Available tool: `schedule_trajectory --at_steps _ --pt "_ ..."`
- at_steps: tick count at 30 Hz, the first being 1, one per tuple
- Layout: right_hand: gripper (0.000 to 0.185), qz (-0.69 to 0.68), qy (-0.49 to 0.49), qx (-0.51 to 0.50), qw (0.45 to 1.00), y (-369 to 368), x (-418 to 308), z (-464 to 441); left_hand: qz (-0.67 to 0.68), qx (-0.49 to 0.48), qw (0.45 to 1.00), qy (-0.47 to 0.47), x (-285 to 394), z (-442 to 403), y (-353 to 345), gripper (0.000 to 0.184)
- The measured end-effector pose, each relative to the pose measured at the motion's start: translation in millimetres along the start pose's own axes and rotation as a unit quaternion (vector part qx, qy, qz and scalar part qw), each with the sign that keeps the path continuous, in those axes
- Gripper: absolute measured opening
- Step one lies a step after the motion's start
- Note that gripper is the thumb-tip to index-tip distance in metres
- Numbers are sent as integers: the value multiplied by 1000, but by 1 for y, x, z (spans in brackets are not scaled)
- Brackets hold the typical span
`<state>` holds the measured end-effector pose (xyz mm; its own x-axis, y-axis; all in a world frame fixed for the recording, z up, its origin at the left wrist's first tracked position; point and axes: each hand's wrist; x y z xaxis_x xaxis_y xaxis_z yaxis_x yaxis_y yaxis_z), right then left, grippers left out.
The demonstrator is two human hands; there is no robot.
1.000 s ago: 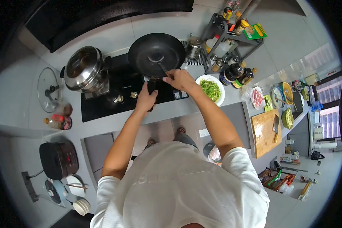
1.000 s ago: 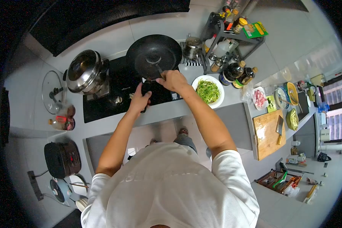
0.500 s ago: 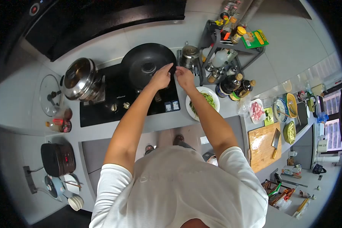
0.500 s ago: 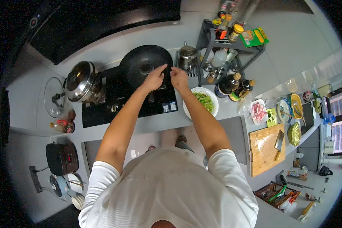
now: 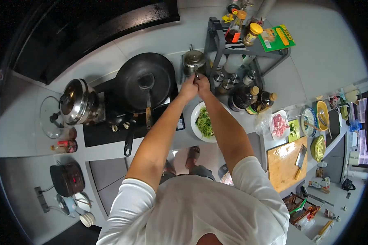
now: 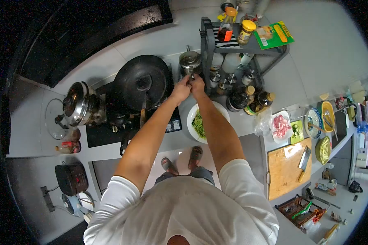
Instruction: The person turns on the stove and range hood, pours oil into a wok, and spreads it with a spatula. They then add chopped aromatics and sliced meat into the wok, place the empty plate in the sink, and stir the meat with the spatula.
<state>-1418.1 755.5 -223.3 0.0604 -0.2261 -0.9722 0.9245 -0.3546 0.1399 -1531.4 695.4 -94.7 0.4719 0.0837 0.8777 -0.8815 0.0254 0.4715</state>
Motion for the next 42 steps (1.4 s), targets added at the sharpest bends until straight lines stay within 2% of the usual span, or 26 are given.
schedule_trajectory --at_steps 1,3,5,7,10,13,17,20,22,25,31,35,37,38,39,40,42 --pt "9 -113 -65 -44 990 -3 1 -3 5 0 1000 -3 -9 -2 -3 58" --pt "6 -187 -93 -37 977 -8 6 -4 8 -1 1000 2 -15 1 -4 58" --pt "7 -255 -117 -9 960 -12 9 -5 2 -2 1000 13 -8 8 0 59" --pt "11 -317 -135 33 938 -26 43 -24 17 -5 1000 -1 -23 8 -5 61" --pt "20 -179 -42 29 983 -12 18 0 30 -2 1000 -6 -22 16 -2 60" --pt "24 -150 -26 25 988 2 -22 29 52 6 999 5 -19 25 0 60" --pt "30 -89 57 5 994 27 -62 54 159 -21 986 45 15 54 17 63" --pt "34 -49 121 14 991 43 -93 79 186 -16 981 52 29 74 24 68" --pt "37 -17 157 30 987 50 -101 79 208 -23 978 10 20 73 18 71" --pt "34 -23 147 34 988 52 -111 81 233 -43 971 -19 29 81 19 70" --pt "34 -29 114 54 992 59 -135 109 226 -12 969 -100 30 87 19 71" --pt "40 -1 130 44 990 78 -151 123 323 -42 941 -90 33 91 10 65" --pt "40 43 141 34 988 92 -160 123 386 -46 914 -117 46 105 13 65" --pt "41 65 147 28 987 95 -162 125 395 -48 910 -116 51 109 14 65" --pt "33 66 135 10 989 98 -180 144 404 -51 906 -115 56 112 13 65" --pt "35 69 131 -1 989 100 -184 151 414 -54 902 -114 63 119 17 65" --pt "39 77 121 -22 989 109 -193 158 475 -79 874 -61 73 134 21 64"
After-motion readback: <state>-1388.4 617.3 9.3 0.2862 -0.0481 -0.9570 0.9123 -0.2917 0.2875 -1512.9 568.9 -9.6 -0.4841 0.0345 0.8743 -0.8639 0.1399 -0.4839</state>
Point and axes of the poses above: each hand's wrist, its own z-axis away from the middle knuckle, its own y-axis out of the back of the hand, x = y × z, and after that the axes turned 11 degrees about x, right-handed
